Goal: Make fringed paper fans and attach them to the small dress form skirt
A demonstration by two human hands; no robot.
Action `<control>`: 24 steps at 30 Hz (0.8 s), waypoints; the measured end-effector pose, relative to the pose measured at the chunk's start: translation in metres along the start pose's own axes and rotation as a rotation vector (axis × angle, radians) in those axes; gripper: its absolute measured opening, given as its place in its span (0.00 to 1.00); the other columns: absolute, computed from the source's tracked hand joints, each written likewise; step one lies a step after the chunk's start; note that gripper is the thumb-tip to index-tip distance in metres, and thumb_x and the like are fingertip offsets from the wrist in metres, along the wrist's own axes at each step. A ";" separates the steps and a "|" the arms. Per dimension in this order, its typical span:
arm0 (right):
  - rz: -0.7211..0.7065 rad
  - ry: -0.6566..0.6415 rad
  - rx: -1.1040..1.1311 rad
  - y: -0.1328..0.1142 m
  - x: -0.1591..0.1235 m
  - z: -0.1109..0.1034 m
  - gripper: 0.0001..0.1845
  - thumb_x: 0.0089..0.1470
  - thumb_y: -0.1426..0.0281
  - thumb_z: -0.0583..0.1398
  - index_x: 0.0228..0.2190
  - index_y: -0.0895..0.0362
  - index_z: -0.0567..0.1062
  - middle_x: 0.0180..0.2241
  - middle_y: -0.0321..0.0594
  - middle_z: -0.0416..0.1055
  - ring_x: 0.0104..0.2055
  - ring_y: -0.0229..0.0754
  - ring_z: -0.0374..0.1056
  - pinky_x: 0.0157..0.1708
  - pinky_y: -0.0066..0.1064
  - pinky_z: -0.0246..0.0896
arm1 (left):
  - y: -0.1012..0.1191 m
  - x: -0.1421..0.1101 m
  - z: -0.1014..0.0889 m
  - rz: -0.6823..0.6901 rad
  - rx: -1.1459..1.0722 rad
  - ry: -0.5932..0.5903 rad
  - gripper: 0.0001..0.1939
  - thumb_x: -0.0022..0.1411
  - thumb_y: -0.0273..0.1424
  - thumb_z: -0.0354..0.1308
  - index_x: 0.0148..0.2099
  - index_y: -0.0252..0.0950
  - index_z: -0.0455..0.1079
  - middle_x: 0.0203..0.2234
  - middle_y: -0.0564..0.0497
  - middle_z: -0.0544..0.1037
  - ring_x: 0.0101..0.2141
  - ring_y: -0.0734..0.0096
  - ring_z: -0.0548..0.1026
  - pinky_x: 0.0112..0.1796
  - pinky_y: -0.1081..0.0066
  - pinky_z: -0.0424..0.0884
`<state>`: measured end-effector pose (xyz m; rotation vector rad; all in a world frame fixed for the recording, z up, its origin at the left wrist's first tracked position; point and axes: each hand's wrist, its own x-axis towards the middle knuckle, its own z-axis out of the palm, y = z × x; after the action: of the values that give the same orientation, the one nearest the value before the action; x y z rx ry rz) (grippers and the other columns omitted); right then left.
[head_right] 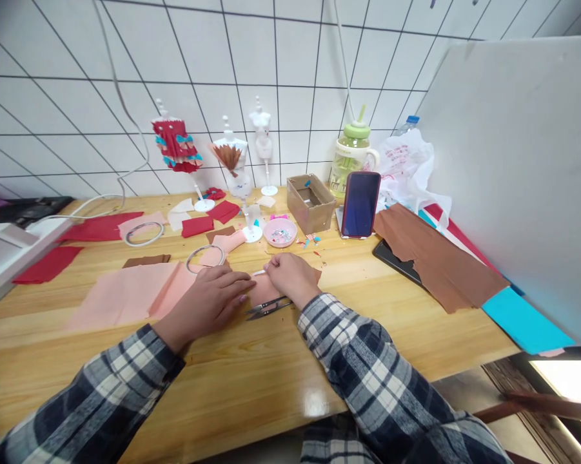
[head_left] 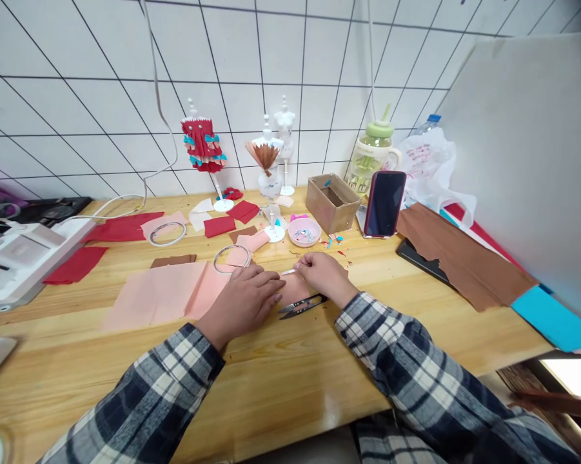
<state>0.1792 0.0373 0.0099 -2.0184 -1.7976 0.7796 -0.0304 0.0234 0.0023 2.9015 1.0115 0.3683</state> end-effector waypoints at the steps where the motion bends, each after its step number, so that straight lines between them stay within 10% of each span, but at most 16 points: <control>1: -0.001 -0.002 -0.005 -0.001 -0.001 0.001 0.13 0.54 0.60 0.57 0.23 0.54 0.74 0.24 0.34 0.73 0.28 0.38 0.63 0.26 0.29 0.45 | 0.001 0.000 -0.001 -0.002 0.002 -0.006 0.16 0.69 0.34 0.46 0.53 0.42 0.72 0.46 0.47 0.77 0.44 0.58 0.68 0.43 0.57 0.62; 15: -0.073 0.054 -0.050 -0.001 -0.004 0.011 0.13 0.56 0.62 0.57 0.24 0.54 0.75 0.29 0.36 0.75 0.30 0.38 0.66 0.28 0.28 0.47 | 0.006 0.001 -0.001 -0.056 0.026 -0.005 0.12 0.68 0.36 0.49 0.43 0.37 0.71 0.39 0.44 0.75 0.41 0.57 0.69 0.42 0.57 0.62; 24: -0.082 0.075 -0.095 0.001 -0.002 0.013 0.12 0.57 0.62 0.57 0.26 0.53 0.75 0.31 0.36 0.76 0.33 0.39 0.67 0.29 0.30 0.50 | 0.006 -0.001 0.004 -0.026 0.076 0.016 0.09 0.67 0.33 0.48 0.40 0.37 0.68 0.52 0.45 0.73 0.46 0.54 0.67 0.45 0.55 0.62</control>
<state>0.1717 0.0334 -0.0005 -1.9903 -1.8938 0.5972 -0.0265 0.0184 -0.0009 2.9540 1.0874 0.3597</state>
